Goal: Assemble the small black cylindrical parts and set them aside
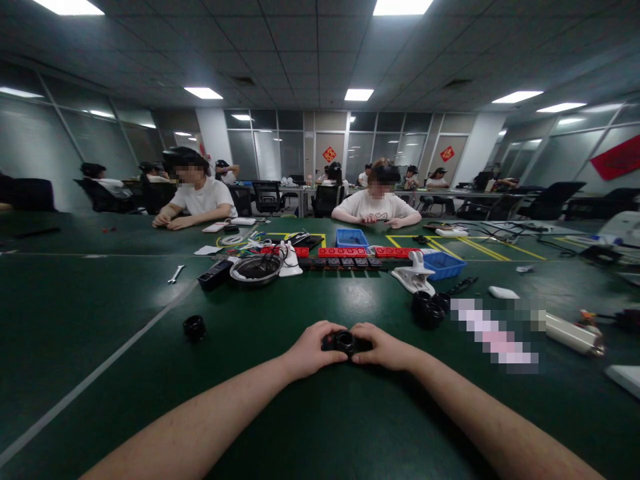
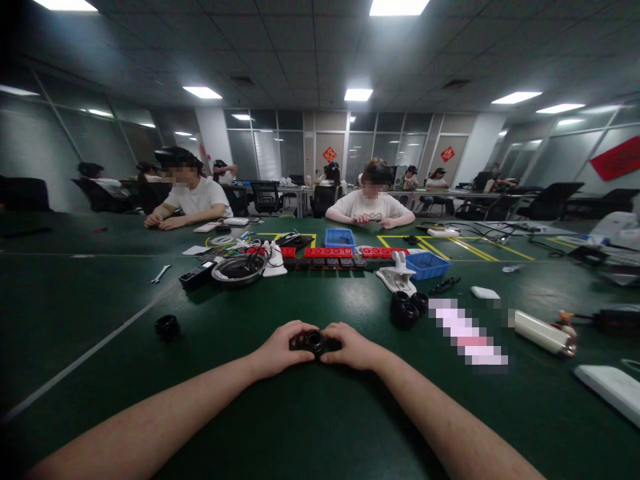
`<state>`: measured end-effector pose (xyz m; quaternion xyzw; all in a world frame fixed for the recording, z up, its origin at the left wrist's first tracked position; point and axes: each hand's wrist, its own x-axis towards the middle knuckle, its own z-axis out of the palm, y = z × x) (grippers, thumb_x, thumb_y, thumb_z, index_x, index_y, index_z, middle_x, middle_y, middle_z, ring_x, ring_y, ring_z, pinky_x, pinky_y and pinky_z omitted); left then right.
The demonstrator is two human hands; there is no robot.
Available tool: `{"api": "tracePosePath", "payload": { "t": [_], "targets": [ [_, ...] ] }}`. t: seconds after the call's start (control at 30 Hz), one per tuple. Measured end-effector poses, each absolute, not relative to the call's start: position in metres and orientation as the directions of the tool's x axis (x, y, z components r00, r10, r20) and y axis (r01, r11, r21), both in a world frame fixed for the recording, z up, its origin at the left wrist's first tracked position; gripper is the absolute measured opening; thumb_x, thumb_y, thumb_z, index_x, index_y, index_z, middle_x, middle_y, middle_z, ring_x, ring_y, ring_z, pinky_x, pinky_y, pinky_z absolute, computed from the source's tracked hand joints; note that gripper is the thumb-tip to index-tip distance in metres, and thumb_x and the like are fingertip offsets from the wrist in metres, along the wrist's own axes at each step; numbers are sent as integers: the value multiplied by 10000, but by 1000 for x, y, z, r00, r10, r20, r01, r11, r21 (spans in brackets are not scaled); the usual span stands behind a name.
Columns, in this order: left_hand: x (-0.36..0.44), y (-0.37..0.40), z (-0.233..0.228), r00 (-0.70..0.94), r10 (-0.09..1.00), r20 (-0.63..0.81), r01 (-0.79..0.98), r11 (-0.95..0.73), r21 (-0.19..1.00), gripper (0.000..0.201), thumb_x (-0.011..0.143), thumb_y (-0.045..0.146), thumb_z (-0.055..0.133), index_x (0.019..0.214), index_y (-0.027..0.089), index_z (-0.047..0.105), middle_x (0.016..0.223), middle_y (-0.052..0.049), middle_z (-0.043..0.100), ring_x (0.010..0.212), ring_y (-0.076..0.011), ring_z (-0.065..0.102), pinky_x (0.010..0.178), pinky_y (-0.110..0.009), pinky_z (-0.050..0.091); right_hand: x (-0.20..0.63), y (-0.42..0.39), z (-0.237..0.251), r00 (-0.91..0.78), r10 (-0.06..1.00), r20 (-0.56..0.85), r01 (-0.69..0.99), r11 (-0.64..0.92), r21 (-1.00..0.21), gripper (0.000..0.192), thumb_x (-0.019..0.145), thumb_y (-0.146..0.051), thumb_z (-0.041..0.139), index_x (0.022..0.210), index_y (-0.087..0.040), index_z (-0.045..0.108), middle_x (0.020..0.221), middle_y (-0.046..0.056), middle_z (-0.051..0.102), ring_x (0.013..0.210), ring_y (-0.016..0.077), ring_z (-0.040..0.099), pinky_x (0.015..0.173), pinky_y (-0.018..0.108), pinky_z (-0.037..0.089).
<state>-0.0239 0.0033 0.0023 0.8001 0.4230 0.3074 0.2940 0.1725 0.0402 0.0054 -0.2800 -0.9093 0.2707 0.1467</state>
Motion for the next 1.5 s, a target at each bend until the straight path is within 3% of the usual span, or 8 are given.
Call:
{"api": "tracePosePath", "payload": {
  "t": [0.37,0.6,0.77,0.87,0.97,1.1,1.3,1.5],
  "targets": [
    [-22,0,5,449,868,211,505,-441,742,369,632,307,636,972,204,535,880,-12,517,770,-152,487,650,-243,389,168,36,-1,-686,717,121,547,618,-564,285,573,-333,676,749,-155,539,733,-3,521,703,148,471,593,226,342],
    [-14,-3,-4,233,936,263,571,-351,742,337,589,263,662,890,189,530,858,-14,512,775,-166,486,676,-270,398,154,26,-10,-538,818,204,728,573,-376,306,626,-451,590,650,-168,476,653,0,511,594,126,448,512,219,268],
    [-15,-1,-7,230,929,291,580,-371,725,327,598,287,653,879,189,517,866,-17,515,804,-176,490,711,-290,400,149,22,-7,-522,823,224,785,567,-251,354,628,-517,553,662,-171,484,668,17,532,640,161,480,555,254,278],
    [-18,-1,-5,236,923,305,595,-385,706,490,569,359,668,993,203,477,939,-32,502,870,-200,476,759,-322,390,153,23,-4,-546,812,205,749,583,-314,431,560,-550,594,734,-170,488,719,16,539,649,166,486,556,256,303],
    [-21,-2,-4,208,926,315,617,-374,693,671,526,429,681,1101,213,411,1022,-51,471,905,-215,463,780,-346,384,160,27,-1,-614,769,174,641,616,-459,542,532,-491,649,940,-177,480,860,31,544,748,184,502,628,278,355],
    [-21,-3,-2,190,925,328,656,-368,659,583,536,460,663,1026,206,477,989,-50,491,907,-224,466,786,-355,376,167,34,3,-706,693,147,494,630,-599,634,579,-346,665,1136,-200,400,1043,57,502,902,205,481,760,320,366],
    [-17,-2,1,221,928,300,647,-370,667,366,592,354,661,906,200,555,880,-31,546,858,-204,495,756,-319,386,165,40,4,-752,646,129,432,632,-644,451,640,-250,626,1063,-177,487,945,42,537,826,183,498,712,289,394],
    [-22,4,3,360,892,273,558,-441,703,381,621,318,650,976,214,560,866,-17,550,808,-169,509,708,-264,402,166,46,7,-808,587,51,361,561,-745,253,686,-227,581,927,-159,537,851,6,538,790,156,505,692,257,395]
  ]
}}
